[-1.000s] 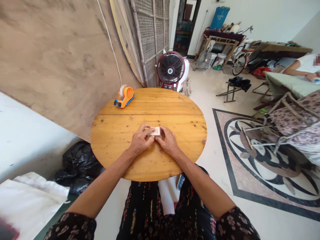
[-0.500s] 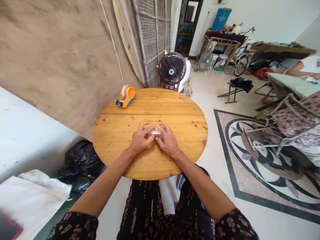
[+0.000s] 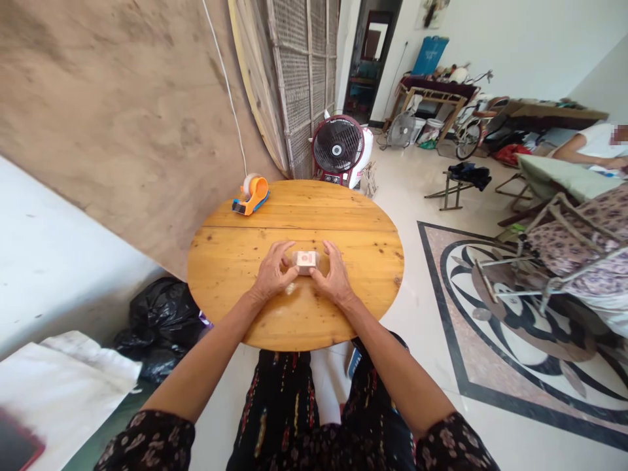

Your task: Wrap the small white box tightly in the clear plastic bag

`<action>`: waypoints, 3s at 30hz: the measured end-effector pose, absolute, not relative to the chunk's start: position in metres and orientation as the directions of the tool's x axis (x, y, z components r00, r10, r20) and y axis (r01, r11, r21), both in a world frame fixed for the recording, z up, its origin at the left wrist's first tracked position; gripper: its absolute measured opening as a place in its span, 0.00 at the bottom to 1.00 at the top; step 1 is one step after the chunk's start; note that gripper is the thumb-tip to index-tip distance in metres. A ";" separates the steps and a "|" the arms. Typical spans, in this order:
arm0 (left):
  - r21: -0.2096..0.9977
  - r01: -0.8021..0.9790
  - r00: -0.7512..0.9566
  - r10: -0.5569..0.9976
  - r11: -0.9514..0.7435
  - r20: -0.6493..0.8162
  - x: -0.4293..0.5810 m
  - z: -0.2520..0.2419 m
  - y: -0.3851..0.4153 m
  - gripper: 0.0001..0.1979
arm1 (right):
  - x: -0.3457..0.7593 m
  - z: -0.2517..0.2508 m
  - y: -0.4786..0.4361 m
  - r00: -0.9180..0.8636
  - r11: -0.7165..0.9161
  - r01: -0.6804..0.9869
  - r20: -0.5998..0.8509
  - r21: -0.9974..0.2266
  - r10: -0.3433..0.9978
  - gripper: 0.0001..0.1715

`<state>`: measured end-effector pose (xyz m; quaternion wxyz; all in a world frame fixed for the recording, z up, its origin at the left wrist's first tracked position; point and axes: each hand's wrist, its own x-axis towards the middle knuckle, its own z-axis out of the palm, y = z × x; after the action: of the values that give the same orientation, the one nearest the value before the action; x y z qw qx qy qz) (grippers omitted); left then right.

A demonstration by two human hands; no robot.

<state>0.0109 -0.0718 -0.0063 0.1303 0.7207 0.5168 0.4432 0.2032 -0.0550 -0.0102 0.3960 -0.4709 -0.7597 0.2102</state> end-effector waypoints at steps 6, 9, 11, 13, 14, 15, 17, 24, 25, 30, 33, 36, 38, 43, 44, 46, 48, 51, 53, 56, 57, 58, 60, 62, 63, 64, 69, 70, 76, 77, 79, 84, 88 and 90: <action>0.700 0.640 0.064 0.929 -0.317 0.363 0.000 -0.003 -0.067 0.34 | 0.203 -0.013 -0.050 -0.299 0.454 0.537 0.343 -0.711 0.891 0.48; 0.732 0.628 0.076 0.956 -0.266 0.282 0.000 -0.004 -0.065 0.38 | 0.203 -0.013 -0.051 -0.298 0.455 0.547 0.344 -0.702 0.890 0.48; 0.748 0.615 0.085 0.964 -0.250 0.252 0.001 -0.006 -0.065 0.39 | 0.203 -0.014 -0.052 -0.302 0.451 0.556 0.336 -0.698 0.892 0.48; 0.763 0.594 0.104 0.965 -0.255 0.242 0.003 -0.007 -0.065 0.39 | 0.203 -0.014 -0.053 -0.304 0.445 0.561 0.327 -0.698 0.895 0.46; 0.771 0.579 0.116 0.963 -0.264 0.242 0.004 -0.007 -0.066 0.40 | 0.203 -0.014 -0.053 -0.302 0.444 0.563 0.326 -0.697 0.896 0.45; 0.779 0.564 0.129 0.961 -0.273 0.244 0.005 -0.007 -0.066 0.40 | 0.202 -0.014 -0.054 -0.300 0.445 0.567 0.330 -0.693 0.895 0.43; 0.785 0.546 0.150 0.956 -0.292 0.251 0.008 -0.007 -0.067 0.40 | 0.202 -0.013 -0.056 -0.297 0.456 0.584 0.346 -0.671 0.890 0.41; 0.712 0.613 0.162 0.936 -0.343 0.311 0.009 0.001 -0.068 0.35 | 0.202 -0.007 -0.059 -0.341 0.513 0.627 0.386 -0.586 0.857 0.43; 0.709 0.610 0.165 0.932 -0.354 0.323 0.008 0.002 -0.069 0.36 | 0.202 -0.007 -0.059 -0.342 0.510 0.624 0.380 -0.592 0.859 0.43; 0.736 0.570 0.170 0.929 -0.366 0.330 0.008 0.002 -0.070 0.35 | 0.202 -0.009 -0.057 -0.390 0.531 0.606 0.361 -0.592 0.847 0.41; 0.762 0.542 0.177 0.935 -0.354 0.308 0.010 -0.001 -0.070 0.33 | 0.201 -0.010 -0.057 -0.398 0.542 0.602 0.368 -0.587 0.841 0.37; 0.785 0.514 0.202 0.938 -0.346 0.282 0.009 -0.001 -0.070 0.35 | 0.201 -0.009 -0.059 -0.407 0.559 0.586 0.383 -0.587 0.829 0.37; 0.796 0.498 0.231 0.937 -0.345 0.262 0.007 0.000 -0.071 0.34 | 0.202 -0.008 -0.060 -0.436 0.576 0.574 0.379 -0.581 0.816 0.39; 0.742 0.522 0.245 0.907 -0.421 0.343 0.007 0.009 -0.074 0.29 | 0.203 -0.004 -0.061 -0.451 0.574 0.553 0.363 -0.604 0.815 0.40; 0.720 0.537 0.238 0.897 -0.440 0.372 0.008 0.010 -0.074 0.28 | 0.203 -0.003 -0.061 -0.445 0.569 0.553 0.363 -0.609 0.819 0.39; 0.684 0.555 0.238 0.878 -0.474 0.416 0.010 0.012 -0.074 0.26 | 0.204 -0.003 -0.060 -0.442 0.563 0.552 0.356 -0.615 0.823 0.37; 0.658 0.559 0.255 0.860 -0.505 0.443 0.012 0.010 -0.074 0.23 | 0.204 -0.003 -0.059 -0.455 0.563 0.547 0.344 -0.619 0.821 0.33; 0.618 0.564 0.275 0.830 -0.548 0.485 0.013 0.003 -0.072 0.17 | 0.203 -0.003 -0.058 -0.472 0.564 0.537 0.331 -0.627 0.817 0.29; 0.573 0.578 0.281 0.801 -0.581 0.529 0.014 -0.001 -0.071 0.15 | 0.202 -0.002 -0.058 -0.472 0.562 0.540 0.328 -0.626 0.819 0.28; 0.517 0.591 0.311 0.766 -0.620 0.562 0.014 0.000 -0.071 0.15 | 0.202 -0.002 -0.059 -0.468 0.565 0.544 0.335 -0.621 0.818 0.29; 0.519 0.586 0.316 0.765 -0.623 0.561 0.013 0.001 -0.072 0.16 | 0.203 -0.002 -0.059 -0.470 0.570 0.540 0.340 -0.619 0.815 0.31; 0.536 0.574 0.307 0.770 -0.619 0.560 0.012 0.003 -0.073 0.18 | 0.204 -0.002 -0.059 -0.476 0.577 0.533 0.344 -0.619 0.809 0.33; 0.607 0.536 0.230 0.793 -0.586 0.564 0.010 0.005 -0.073 0.25 | 0.207 -0.002 -0.057 -0.495 0.586 0.517 0.340 -0.624 0.799 0.39; 0.707 0.486 0.085 0.833 -0.513 0.546 0.007 0.005 -0.071 0.29 | 0.211 -0.002 -0.055 -0.497 0.569 0.513 0.318 -0.643 0.807 0.44; 0.760 0.459 0.007 0.857 -0.461 0.516 0.005 0.004 -0.069 0.29 | 0.213 -0.001 -0.054 -0.489 0.550 0.515 0.302 -0.657 0.818 0.46; 0.807 0.437 -0.063 0.881 -0.399 0.469 0.005 0.003 -0.067 0.29 | 0.215 -0.001 -0.052 -0.478 0.528 0.518 0.284 -0.673 0.831 0.48; 0.927 0.356 -0.103 0.981 -0.120 0.167 0.004 0.008 -0.064 0.24 | 0.222 0.004 -0.052 -0.483 0.480 0.526 0.218 -0.702 0.848 0.51; 0.941 0.327 -0.077 0.991 -0.080 0.111 0.003 0.011 -0.065 0.24 | 0.223 0.004 -0.052 -0.496 0.485 0.525 0.212 -0.699 0.842 0.52; 0.965 0.262 0.069 0.998 -0.018 0.000 -0.002 0.015 -0.068 0.27 | 0.226 0.000 -0.051 -0.531 0.519 0.544 0.208 -0.659 0.821 0.53; 0.959 0.282 0.103 0.995 -0.030 0.000 -0.003 0.013 -0.068 0.28 | 0.226 -0.001 -0.051 -0.533 0.522 0.552 0.207 -0.650 0.821 0.53; 0.946 0.320 0.174 0.985 -0.057 0.001 -0.004 0.010 -0.067 0.31 | 0.225 -0.002 -0.051 -0.527 0.516 0.568 0.198 -0.641 0.826 0.52; 0.933 0.349 0.311 0.950 -0.093 -0.022 -0.005 0.010 -0.069 0.34 | 0.223 -0.001 -0.049 -0.506 0.480 0.590 0.165 -0.649 0.846 0.47; 0.926 0.369 0.305 0.951 -0.080 -0.039 -0.006 0.013 -0.069 0.34 | 0.225 0.003 -0.046 -0.528 0.482 0.575 0.151 -0.661 0.836 0.47; 0.928 0.367 0.238 0.971 -0.066 -0.025 -0.006 0.014 -0.068 0.33 | 0.232 0.005 -0.051 -0.526 0.444 0.553 0.117 -0.705 0.842 0.50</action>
<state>-0.0063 -0.0683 0.0136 0.4470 0.6474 0.5168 0.3377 0.2321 -0.0512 0.0051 0.2335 -0.4270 -0.8169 0.3095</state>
